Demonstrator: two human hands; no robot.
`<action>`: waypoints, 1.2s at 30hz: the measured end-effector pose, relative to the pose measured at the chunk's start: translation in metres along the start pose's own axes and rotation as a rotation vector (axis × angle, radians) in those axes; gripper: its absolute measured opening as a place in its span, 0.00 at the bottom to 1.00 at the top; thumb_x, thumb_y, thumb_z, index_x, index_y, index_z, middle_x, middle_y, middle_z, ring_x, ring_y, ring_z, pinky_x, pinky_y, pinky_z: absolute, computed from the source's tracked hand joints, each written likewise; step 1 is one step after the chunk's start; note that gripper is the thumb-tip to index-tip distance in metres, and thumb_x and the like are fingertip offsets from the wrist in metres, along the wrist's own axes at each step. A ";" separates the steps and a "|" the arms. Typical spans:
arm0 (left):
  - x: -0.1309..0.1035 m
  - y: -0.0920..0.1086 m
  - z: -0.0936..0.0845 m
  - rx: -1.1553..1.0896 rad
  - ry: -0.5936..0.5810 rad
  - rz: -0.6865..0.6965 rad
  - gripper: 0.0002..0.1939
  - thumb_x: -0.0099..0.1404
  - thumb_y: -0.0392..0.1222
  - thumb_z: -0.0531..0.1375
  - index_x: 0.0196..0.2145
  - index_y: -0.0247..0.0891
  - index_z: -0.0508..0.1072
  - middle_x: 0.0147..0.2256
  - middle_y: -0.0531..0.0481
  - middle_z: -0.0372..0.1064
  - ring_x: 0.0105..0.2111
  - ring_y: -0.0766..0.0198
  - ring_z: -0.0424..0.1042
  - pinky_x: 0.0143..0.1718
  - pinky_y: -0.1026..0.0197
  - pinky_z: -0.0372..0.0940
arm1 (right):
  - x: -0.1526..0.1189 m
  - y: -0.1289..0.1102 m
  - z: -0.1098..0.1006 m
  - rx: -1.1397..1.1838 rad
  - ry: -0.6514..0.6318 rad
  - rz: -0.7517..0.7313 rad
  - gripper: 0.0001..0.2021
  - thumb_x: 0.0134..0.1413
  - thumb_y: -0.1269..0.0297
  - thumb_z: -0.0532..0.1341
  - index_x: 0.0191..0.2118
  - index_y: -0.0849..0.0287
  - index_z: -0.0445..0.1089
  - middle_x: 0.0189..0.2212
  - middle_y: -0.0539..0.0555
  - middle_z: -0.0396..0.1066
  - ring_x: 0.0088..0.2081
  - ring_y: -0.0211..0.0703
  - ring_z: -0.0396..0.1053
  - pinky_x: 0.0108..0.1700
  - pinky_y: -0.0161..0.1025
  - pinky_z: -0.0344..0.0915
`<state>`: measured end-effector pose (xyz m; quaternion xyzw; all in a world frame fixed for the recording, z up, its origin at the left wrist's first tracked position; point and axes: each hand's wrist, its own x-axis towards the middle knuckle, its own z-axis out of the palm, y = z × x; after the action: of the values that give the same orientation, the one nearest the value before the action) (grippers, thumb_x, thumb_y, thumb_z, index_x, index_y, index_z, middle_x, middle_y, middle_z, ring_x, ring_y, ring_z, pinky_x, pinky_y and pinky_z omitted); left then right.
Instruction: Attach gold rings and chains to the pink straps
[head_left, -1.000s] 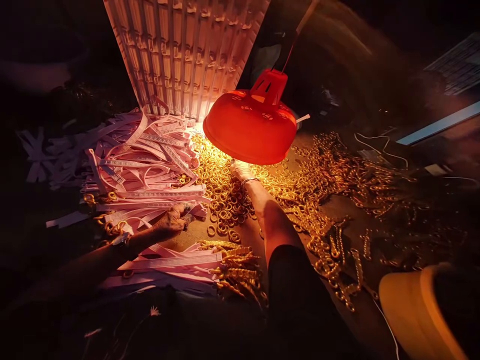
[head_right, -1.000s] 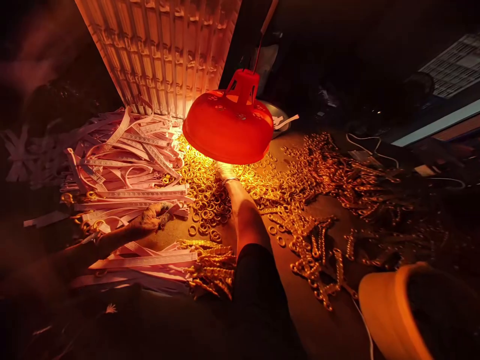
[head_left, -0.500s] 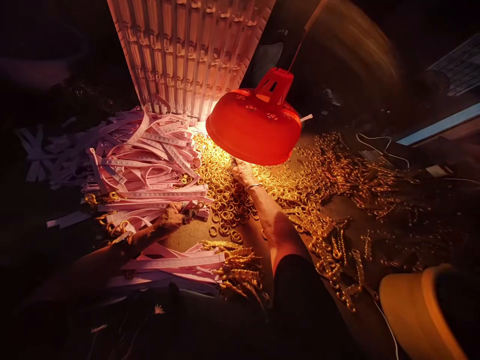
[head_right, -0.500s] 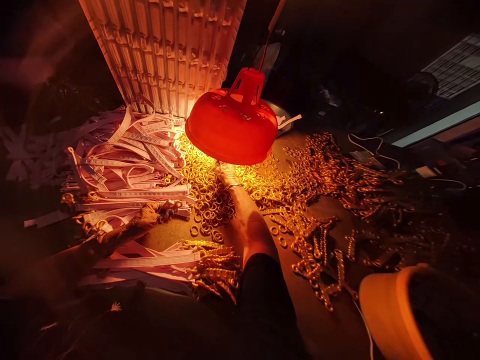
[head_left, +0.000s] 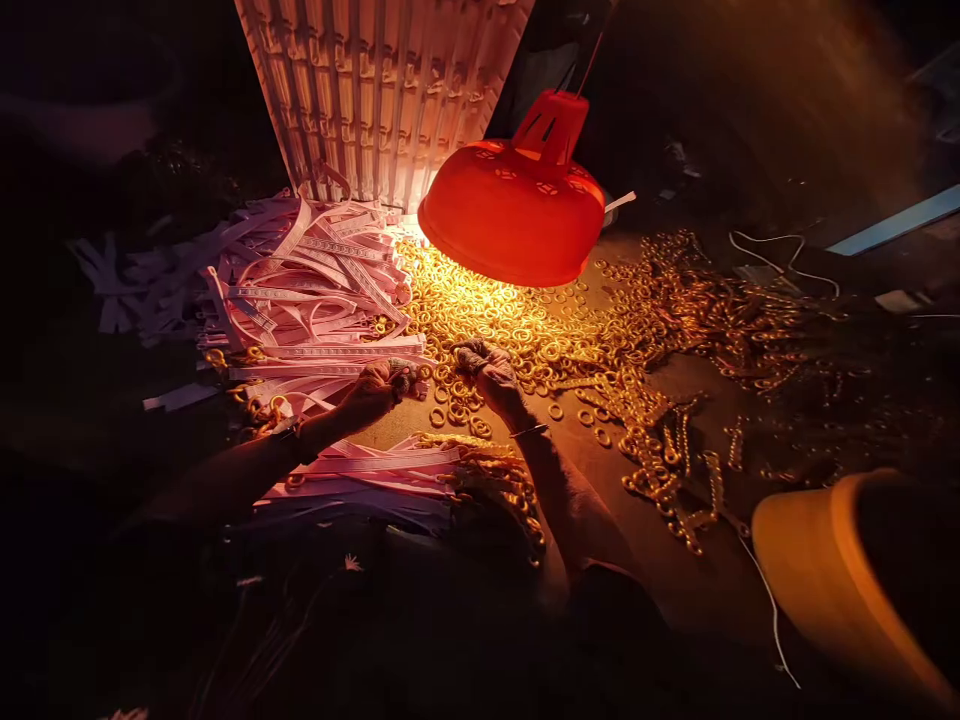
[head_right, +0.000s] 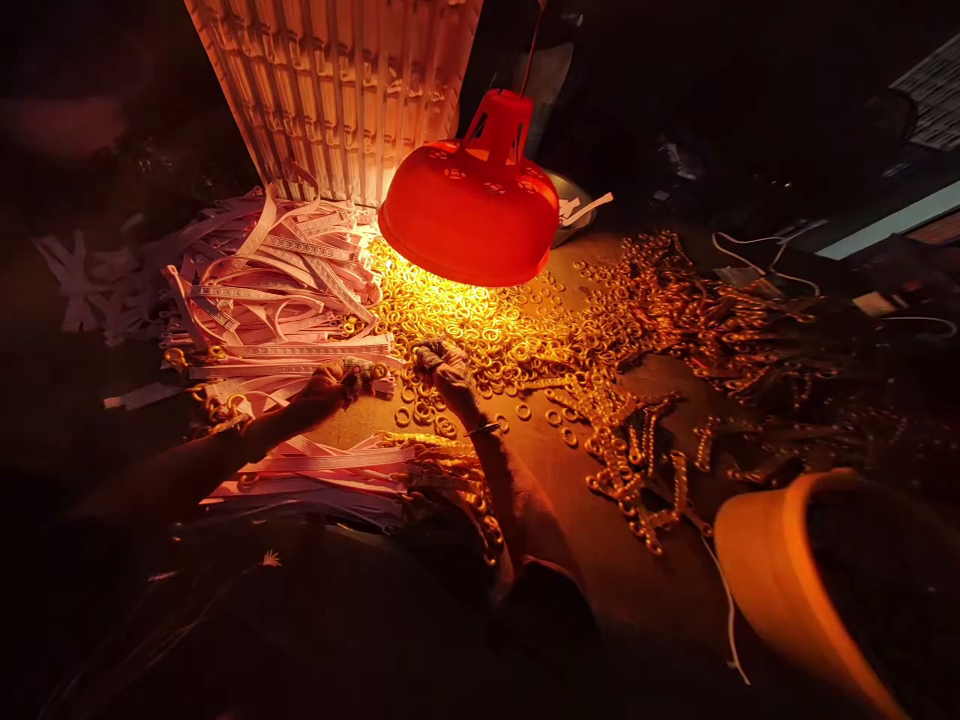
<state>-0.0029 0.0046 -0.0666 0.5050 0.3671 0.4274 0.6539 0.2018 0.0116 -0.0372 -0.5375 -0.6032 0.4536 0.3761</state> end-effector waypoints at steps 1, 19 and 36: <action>-0.001 0.000 0.001 0.013 0.007 0.042 0.20 0.56 0.53 0.65 0.25 0.31 0.70 0.21 0.50 0.66 0.17 0.75 0.55 0.17 0.69 0.50 | 0.003 -0.001 0.007 0.044 -0.013 0.018 0.18 0.63 0.49 0.52 0.28 0.59 0.60 0.20 0.45 0.55 0.20 0.29 0.51 0.22 0.30 0.53; -0.004 -0.020 -0.003 0.567 0.031 0.395 0.08 0.59 0.34 0.56 0.35 0.34 0.74 0.25 0.52 0.67 0.23 0.70 0.62 0.26 0.68 0.57 | -0.013 0.000 0.045 0.625 -0.209 0.440 0.10 0.41 0.63 0.60 0.31 0.57 0.59 0.17 0.44 0.60 0.16 0.29 0.51 0.18 0.30 0.52; 0.004 -0.008 0.003 0.188 0.072 -0.074 0.15 0.47 0.24 0.57 0.12 0.35 0.56 0.16 0.55 0.52 0.20 0.73 0.48 0.22 0.64 0.45 | -0.017 0.017 0.055 -0.078 0.055 -0.010 0.15 0.55 0.50 0.58 0.29 0.55 0.57 0.21 0.49 0.63 0.22 0.35 0.61 0.24 0.33 0.57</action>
<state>0.0028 0.0063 -0.0735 0.5348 0.4471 0.3844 0.6053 0.1580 -0.0128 -0.0694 -0.5610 -0.6127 0.4127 0.3736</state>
